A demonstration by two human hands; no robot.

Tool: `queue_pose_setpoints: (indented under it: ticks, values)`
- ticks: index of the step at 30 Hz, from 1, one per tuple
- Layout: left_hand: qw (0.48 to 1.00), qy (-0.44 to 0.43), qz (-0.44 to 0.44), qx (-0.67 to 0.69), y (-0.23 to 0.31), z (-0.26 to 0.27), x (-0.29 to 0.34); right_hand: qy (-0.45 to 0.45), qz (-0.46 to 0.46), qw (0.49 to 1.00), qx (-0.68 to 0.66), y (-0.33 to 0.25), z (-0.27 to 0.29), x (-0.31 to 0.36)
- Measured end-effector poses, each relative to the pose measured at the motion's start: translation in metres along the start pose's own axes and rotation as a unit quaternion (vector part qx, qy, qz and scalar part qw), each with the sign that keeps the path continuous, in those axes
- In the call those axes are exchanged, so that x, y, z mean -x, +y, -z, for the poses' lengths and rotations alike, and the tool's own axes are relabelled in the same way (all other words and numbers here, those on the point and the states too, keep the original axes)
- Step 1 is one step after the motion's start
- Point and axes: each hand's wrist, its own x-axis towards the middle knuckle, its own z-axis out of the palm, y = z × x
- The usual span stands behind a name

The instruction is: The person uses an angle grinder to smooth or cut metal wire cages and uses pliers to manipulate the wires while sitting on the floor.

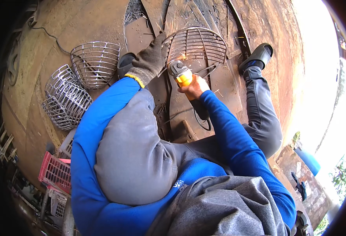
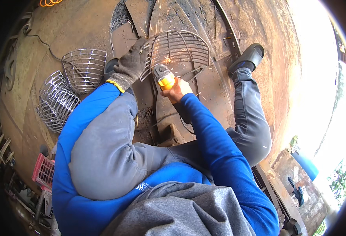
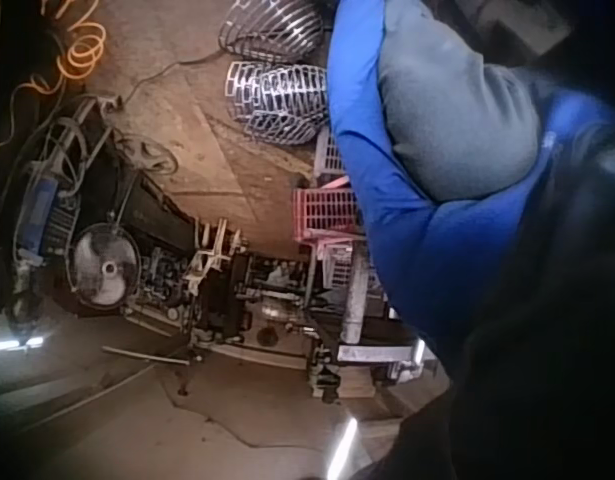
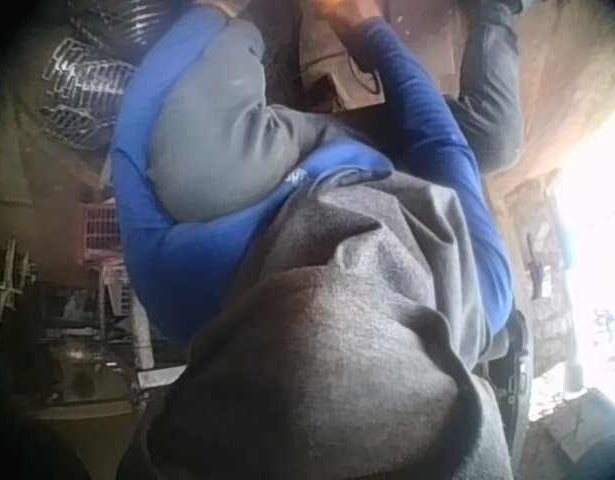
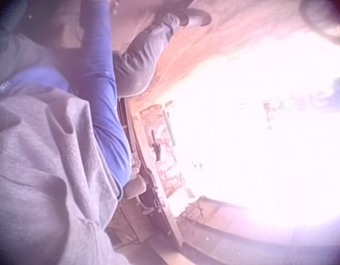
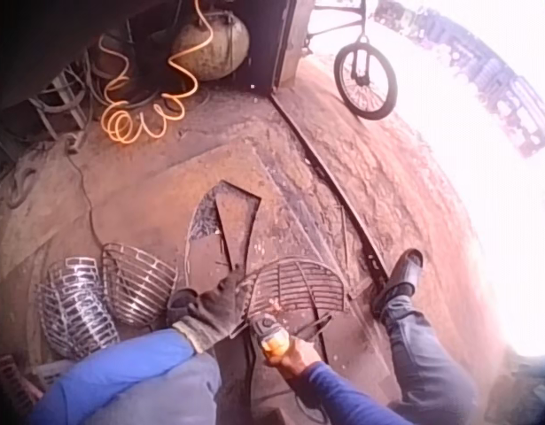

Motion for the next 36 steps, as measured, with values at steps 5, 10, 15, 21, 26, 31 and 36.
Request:
queue_pose_setpoints:
  ticks: [5,10,15,21,26,31,36]
  values:
    - [0.998,-0.033,0.05,-0.02,0.017,0.006,-0.006,0.037,-0.007,0.998,-0.057,0.013,-0.004,0.004]
    - [0.997,0.081,-0.013,-0.014,-0.024,-0.01,-0.004,0.042,-0.032,0.995,-0.079,0.025,-0.012,-0.002]
    - [0.992,-0.015,0.111,0.053,-0.027,-0.008,-0.007,0.067,-0.032,0.991,-0.111,0.027,-0.01,-0.003]
    - [0.983,-0.047,0.176,-0.01,-0.02,0.002,-0.012,0.095,-0.04,0.992,-0.073,0.025,-0.008,-0.003]
    - [0.974,-0.069,0.215,-0.013,-0.016,0.006,-0.012,0.126,-0.033,0.991,-0.004,0.002,-0.004,0.003]
    - [0.985,-0.038,0.17,0.021,-0.014,0.006,-0.011,0.095,-0.02,0.995,0.019,0.003,0.004,0.001]
    - [0.981,-0.064,0.181,-0.014,-0.003,0.012,-0.008,0.091,-0.021,0.995,0.027,0.006,0.007,0.001]
